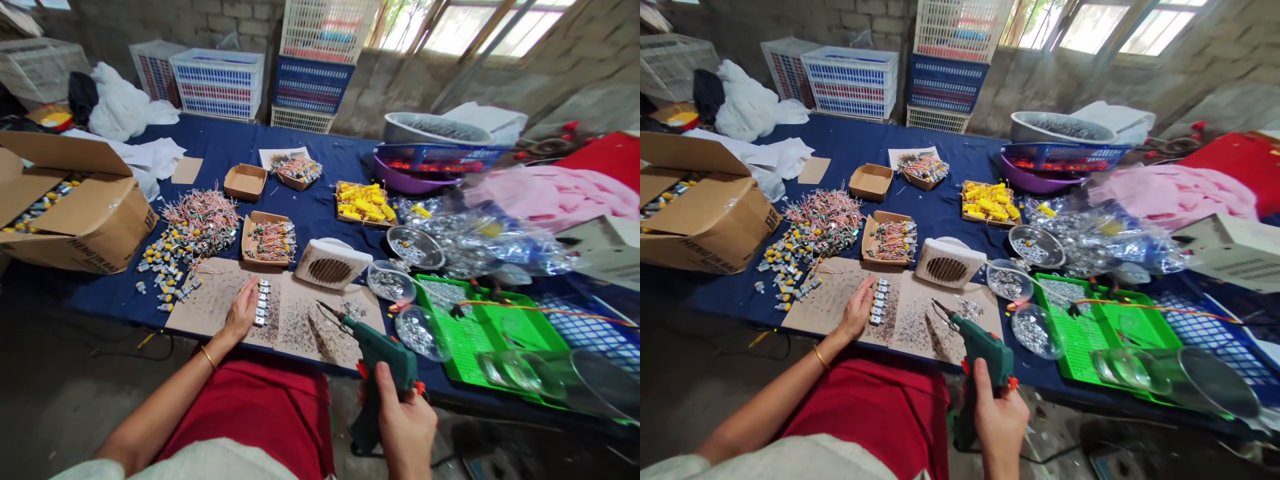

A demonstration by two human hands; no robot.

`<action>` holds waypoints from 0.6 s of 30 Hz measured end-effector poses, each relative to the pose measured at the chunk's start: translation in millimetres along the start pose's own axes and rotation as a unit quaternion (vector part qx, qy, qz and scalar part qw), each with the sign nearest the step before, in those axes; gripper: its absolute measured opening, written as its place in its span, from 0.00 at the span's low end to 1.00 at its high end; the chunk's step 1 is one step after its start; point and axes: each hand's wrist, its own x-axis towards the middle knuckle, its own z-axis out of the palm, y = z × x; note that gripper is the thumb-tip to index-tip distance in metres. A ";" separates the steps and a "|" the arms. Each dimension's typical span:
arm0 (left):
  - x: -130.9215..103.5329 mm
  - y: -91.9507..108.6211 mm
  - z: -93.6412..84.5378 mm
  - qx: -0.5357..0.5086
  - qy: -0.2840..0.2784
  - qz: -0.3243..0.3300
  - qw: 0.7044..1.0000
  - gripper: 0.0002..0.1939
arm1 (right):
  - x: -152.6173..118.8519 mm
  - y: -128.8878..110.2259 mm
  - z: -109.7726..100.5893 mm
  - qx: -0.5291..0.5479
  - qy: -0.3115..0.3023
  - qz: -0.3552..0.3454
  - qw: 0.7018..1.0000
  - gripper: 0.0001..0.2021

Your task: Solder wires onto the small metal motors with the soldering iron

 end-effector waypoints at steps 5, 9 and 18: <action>-7.2 -3.5 -3.3 -0.001 -0.032 0.008 0.999 0.24 | -5.1 -8.8 1.6 -0.005 -0.025 0.009 1.000 0.28; -6.3 -1.8 -3.7 -0.025 -0.035 -0.002 0.999 0.23 | -4.9 -9.2 0.3 -0.039 -0.023 -0.016 0.999 0.29; 1.6 11.2 2.7 -0.081 0.030 -0.062 0.994 0.24 | -7.6 -9.0 5.4 -0.051 0.001 -0.018 0.999 0.29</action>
